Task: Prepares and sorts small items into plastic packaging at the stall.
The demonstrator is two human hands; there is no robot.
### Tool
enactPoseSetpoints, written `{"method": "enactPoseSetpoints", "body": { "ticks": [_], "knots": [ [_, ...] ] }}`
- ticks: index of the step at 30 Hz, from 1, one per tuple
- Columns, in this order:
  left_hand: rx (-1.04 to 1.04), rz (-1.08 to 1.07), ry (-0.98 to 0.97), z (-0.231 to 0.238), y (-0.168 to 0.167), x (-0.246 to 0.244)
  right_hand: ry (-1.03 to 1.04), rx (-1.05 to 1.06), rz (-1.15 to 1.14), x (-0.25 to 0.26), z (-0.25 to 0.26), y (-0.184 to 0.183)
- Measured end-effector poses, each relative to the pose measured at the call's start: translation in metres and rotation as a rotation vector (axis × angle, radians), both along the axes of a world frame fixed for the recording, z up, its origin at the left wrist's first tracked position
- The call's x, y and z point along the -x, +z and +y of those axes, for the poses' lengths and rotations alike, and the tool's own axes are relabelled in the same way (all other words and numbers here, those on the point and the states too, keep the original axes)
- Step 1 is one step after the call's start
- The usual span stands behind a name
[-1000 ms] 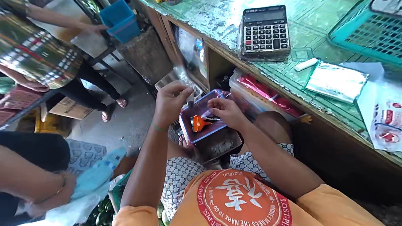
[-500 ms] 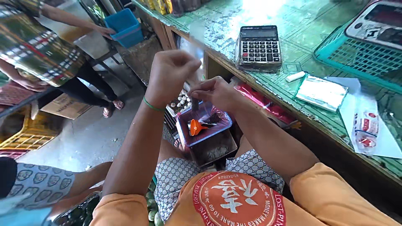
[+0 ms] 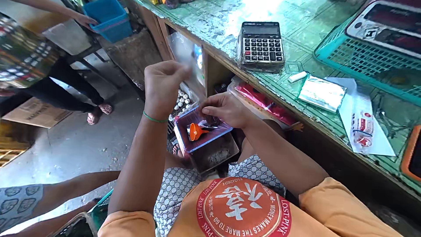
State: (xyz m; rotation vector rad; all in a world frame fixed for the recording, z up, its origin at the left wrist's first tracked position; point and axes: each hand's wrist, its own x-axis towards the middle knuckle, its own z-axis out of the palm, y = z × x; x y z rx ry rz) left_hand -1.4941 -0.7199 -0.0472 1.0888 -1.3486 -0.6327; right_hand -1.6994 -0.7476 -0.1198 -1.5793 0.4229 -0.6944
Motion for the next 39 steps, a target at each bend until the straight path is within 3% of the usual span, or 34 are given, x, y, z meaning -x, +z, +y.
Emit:
{"method": "enactPoseSetpoints", "body": {
  "ticks": [6,12,15,18,21,25,28,32,39],
  "knots": [
    [-0.096,0.148,-0.014,0.003,-0.030,-0.010,-0.076,-0.150,0.026,0.015,-0.004,-0.023],
    [-0.180,0.181,-0.051,0.006,-0.065,-0.020,-0.053,-0.057,0.192,0.029,-0.016,-0.041],
    [-0.178,0.146,-0.027,0.000,-0.083,-0.029,-0.081,0.094,0.410,0.032,-0.022,-0.044],
    [-0.329,0.160,-0.132,-0.006,-0.137,-0.047,-0.112,0.289,0.662,0.045,-0.037,-0.051],
    [-0.625,0.180,-0.278,-0.006,-0.213,-0.051,-0.037,0.378,0.927,0.049,-0.059,-0.062],
    [-0.903,0.414,-0.356,-0.011,-0.313,-0.030,0.191,0.552,1.412,0.004,-0.077,-0.074],
    [-0.948,0.149,-0.181,-0.018,-0.368,-0.037,0.351,0.628,1.728,-0.043,-0.080,-0.085],
    [-0.874,-0.012,0.088,-0.030,-0.366,-0.076,0.538,0.663,1.871,-0.079,-0.082,-0.124],
    [-0.801,-0.015,0.122,-0.033,-0.349,-0.085,0.530,0.654,1.915,-0.092,-0.091,-0.148]
  ]
}}
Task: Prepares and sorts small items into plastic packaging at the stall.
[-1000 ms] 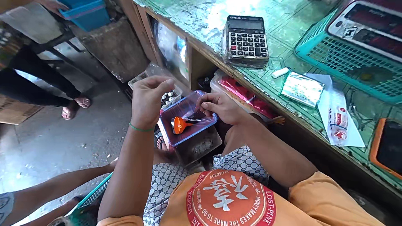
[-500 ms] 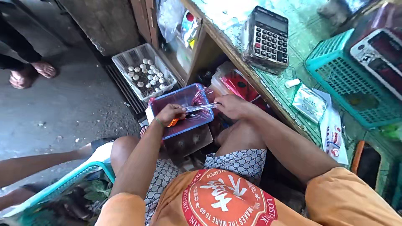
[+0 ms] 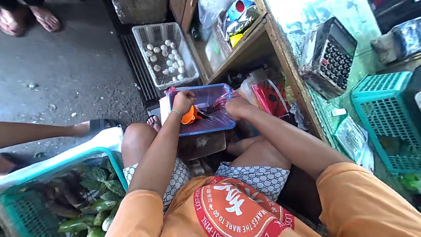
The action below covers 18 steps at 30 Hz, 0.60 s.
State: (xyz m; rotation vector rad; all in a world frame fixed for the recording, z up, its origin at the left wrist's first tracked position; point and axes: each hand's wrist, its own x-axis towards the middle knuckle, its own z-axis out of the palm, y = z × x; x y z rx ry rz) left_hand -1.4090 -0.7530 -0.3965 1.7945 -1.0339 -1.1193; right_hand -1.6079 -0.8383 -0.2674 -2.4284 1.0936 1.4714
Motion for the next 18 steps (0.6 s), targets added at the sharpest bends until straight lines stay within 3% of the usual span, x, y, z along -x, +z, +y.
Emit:
{"method": "enactPoseSetpoints", "body": {
  "ticks": [6,9,11,15,18],
  "knots": [
    [0.106,-0.173,-0.302,-0.008,0.013,0.042,-0.028,0.005,-0.064,0.018,0.000,0.023],
    [0.169,-0.236,-0.530,-0.007,0.006,0.068,-0.104,-0.017,-0.311,0.050,-0.003,0.039],
    [0.092,-0.157,-0.544,-0.002,0.016,0.056,-0.270,-0.085,-0.545,0.083,-0.004,0.050],
    [0.211,0.232,-0.366,0.012,0.108,0.015,-0.817,-0.426,-1.115,0.136,0.025,0.048],
    [0.367,0.116,-0.259,0.013,0.181,0.018,-0.942,-0.567,-1.364,0.135,0.059,0.036]
  ]
}}
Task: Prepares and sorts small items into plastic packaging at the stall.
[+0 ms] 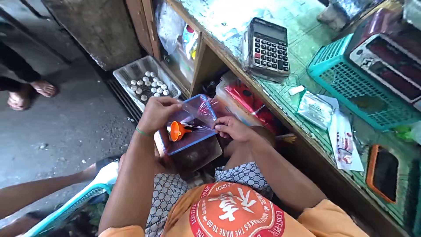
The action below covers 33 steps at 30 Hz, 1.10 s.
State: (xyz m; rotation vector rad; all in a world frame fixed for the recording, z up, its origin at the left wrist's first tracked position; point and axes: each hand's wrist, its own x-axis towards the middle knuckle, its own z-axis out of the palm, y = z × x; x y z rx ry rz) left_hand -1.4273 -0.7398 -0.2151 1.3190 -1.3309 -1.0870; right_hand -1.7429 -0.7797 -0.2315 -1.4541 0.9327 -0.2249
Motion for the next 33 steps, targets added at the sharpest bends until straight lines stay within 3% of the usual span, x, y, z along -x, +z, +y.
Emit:
{"method": "enactPoseSetpoints", "body": {
  "ticks": [3,6,8,12,14,16,18,22,29,33],
  "knots": [
    [0.067,0.016,0.017,0.001,0.035,0.004,-0.017,0.064,-0.065,-0.005,0.013,-0.001],
    [0.037,0.059,0.054,0.008,0.022,0.007,0.053,0.208,0.099,0.003,0.006,0.019],
    [-0.054,0.176,0.103,0.016,-0.013,0.014,0.172,0.366,0.298,0.004,-0.005,0.037],
    [-0.420,0.559,0.238,0.025,-0.124,0.048,0.524,0.655,0.780,-0.031,-0.027,0.048],
    [-0.658,0.578,0.341,0.031,-0.177,0.058,0.702,0.694,0.993,-0.061,-0.029,0.043],
    [-0.780,0.456,0.440,0.044,-0.202,0.058,0.794,0.697,1.109,-0.085,-0.030,0.027],
    [-0.788,0.338,0.541,0.049,-0.203,0.054,0.838,0.690,1.169,-0.098,-0.032,0.006],
    [-0.644,0.333,0.583,0.048,-0.187,0.037,0.826,0.695,1.196,-0.109,-0.039,-0.021],
    [-0.585,0.229,0.582,0.040,-0.189,0.034,0.783,0.556,1.275,-0.107,-0.047,-0.014],
    [-0.549,0.178,0.556,0.032,-0.191,0.036,0.699,0.628,1.161,-0.087,-0.058,-0.032]
  ]
}}
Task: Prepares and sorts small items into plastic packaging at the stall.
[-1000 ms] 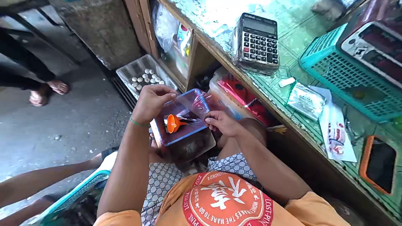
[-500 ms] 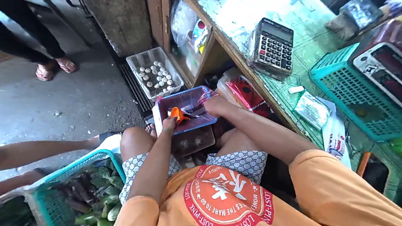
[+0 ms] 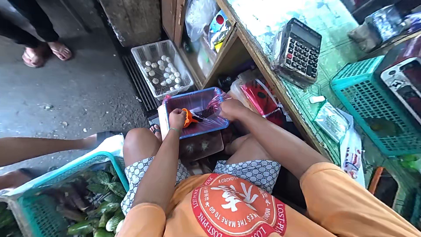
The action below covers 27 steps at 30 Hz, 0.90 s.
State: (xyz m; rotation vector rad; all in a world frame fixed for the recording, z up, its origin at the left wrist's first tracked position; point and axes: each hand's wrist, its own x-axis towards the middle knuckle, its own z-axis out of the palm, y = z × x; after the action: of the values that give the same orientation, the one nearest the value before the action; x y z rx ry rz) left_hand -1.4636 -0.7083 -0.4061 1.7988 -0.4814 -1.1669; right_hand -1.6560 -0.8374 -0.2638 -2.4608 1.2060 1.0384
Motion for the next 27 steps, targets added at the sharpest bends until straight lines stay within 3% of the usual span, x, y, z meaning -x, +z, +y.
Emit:
{"method": "enactPoseSetpoints", "body": {
  "ticks": [5,10,20,22,27],
  "knots": [
    [-0.012,-0.027,-0.043,0.003,0.021,0.007,-0.036,-0.075,-0.131,0.016,-0.011,-0.022],
    [0.024,-0.053,-0.063,-0.003,0.002,0.006,-0.183,-0.094,-0.258,0.034,-0.013,-0.047],
    [0.048,-0.233,-0.220,-0.008,0.014,0.009,-0.205,-0.100,-0.331,0.039,-0.016,-0.047],
    [0.092,-0.332,-0.324,-0.012,0.018,0.014,-0.233,-0.109,-0.350,0.041,-0.014,-0.038],
    [0.304,-0.552,-0.831,-0.046,0.006,0.032,-0.242,-0.188,-0.495,0.056,0.001,0.005]
  ]
}}
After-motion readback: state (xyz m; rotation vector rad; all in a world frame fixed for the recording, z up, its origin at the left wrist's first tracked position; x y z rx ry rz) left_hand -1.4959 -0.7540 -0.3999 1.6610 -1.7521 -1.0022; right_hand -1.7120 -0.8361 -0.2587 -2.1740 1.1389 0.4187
